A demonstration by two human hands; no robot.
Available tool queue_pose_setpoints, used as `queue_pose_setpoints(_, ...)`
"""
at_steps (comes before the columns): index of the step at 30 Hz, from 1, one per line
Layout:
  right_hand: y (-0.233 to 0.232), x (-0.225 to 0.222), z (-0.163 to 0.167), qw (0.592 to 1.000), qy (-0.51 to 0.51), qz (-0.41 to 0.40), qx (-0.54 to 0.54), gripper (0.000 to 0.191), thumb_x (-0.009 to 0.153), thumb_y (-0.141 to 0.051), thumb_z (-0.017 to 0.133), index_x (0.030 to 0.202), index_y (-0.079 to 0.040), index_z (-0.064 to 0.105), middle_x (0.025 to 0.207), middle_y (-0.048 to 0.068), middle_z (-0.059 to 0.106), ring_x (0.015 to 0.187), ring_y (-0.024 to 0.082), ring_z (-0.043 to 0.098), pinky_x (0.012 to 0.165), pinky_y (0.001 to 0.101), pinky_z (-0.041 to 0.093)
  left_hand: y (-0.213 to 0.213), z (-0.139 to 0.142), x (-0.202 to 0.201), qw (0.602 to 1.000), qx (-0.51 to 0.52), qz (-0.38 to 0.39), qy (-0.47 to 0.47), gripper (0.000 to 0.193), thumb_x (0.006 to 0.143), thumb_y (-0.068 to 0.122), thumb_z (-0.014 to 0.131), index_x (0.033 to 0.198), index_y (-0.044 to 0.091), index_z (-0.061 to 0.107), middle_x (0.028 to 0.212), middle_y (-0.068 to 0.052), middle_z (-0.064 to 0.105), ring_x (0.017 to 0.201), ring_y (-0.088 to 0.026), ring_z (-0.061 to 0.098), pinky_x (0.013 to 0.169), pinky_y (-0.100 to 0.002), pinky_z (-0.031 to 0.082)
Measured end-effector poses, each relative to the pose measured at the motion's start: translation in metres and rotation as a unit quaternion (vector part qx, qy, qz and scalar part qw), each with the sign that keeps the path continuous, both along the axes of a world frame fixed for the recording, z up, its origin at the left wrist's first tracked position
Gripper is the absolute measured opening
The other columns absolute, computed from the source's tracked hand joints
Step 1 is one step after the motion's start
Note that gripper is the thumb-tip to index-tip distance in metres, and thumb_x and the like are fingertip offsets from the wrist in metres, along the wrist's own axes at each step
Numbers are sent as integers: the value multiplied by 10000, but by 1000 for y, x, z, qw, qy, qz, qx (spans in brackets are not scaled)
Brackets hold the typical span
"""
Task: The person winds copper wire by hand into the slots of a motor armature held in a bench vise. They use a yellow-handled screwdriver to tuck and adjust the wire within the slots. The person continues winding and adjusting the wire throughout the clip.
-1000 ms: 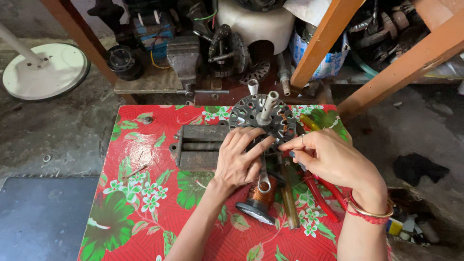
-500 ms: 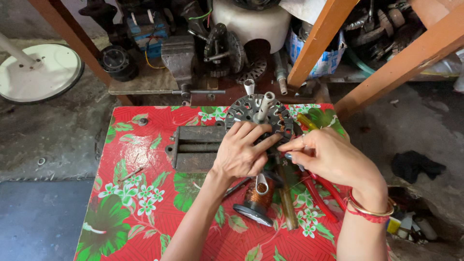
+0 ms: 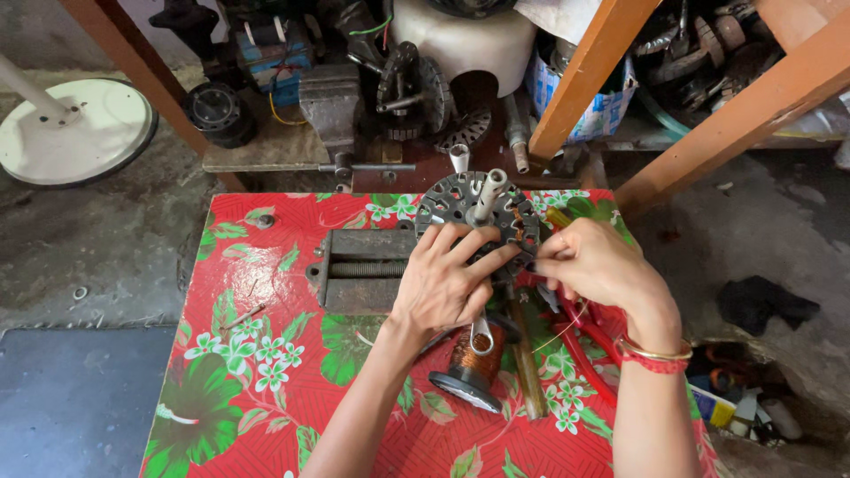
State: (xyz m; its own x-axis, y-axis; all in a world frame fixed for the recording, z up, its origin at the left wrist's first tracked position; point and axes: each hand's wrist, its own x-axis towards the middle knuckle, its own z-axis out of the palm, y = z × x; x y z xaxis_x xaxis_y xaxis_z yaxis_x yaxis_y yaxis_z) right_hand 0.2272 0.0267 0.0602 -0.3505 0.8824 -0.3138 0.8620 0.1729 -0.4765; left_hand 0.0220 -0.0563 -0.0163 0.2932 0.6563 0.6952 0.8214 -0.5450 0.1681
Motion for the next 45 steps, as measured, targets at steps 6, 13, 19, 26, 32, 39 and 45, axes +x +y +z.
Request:
queue_pose_setpoints(6,12,-4,-12,999,26,30,-27,202,797,-126,700,690,27,778,579,91,735,475,179,661,471,318,505,0,-3,0,1000,-4,-2,-6,523,811,271,634,1329,203,660,1295,-34,608,1118,-249,557,962,-409,435)
queue_pose_setpoints(13,13,-7,-17,999,19,14,-48,215,787,-90,693,661,76,746,554,161,712,461,215,696,431,328,522,-1,-12,0,998,29,-8,-53,526,845,263,642,1343,95,625,1314,-76,617,1204,-278,571,1042,-434,443)
queue_pose_setpoints(19,9,-6,-14,994,26,71,-80,213,801,-141,738,728,56,774,587,144,741,456,170,698,425,309,526,-5,-19,-5,995,49,-38,-83,473,871,288,674,1288,72,618,1299,-116,610,1217,-317,571,1105,-472,424)
queue_pose_setpoints(26,4,-3,-14,989,-13,103,-109,238,907,-148,650,811,37,765,603,138,736,447,217,662,434,334,520,-8,-20,-2,993,44,-38,-100,474,873,265,684,1300,70,617,1322,-115,607,1240,-325,563,1131,-483,414)
queue_pose_setpoints(32,-13,-4,-8,983,-14,148,-108,251,949,-93,523,861,82,681,710,140,745,530,192,745,459,337,567,-9,-18,-3,994,40,-37,-96,490,869,269,686,1306,60,613,1326,-122,600,1244,-327,556,1120,-484,405)
queue_pose_setpoints(39,-26,-9,5,978,-51,200,-33,212,886,-92,525,962,-8,705,759,93,769,543,228,725,576,384,568,-9,-17,-1,994,43,-37,-95,474,886,258,680,1313,64,609,1331,-114,597,1248,-323,554,1124,-472,412)
queue_pose_setpoints(45,-34,-12,17,979,-12,198,41,169,828,-127,634,846,-9,754,648,153,725,561,243,684,606,385,533,-9,-17,-1,994,36,-40,-100,466,888,253,672,1312,69,611,1334,-114,597,1252,-319,553,1128,-465,411)
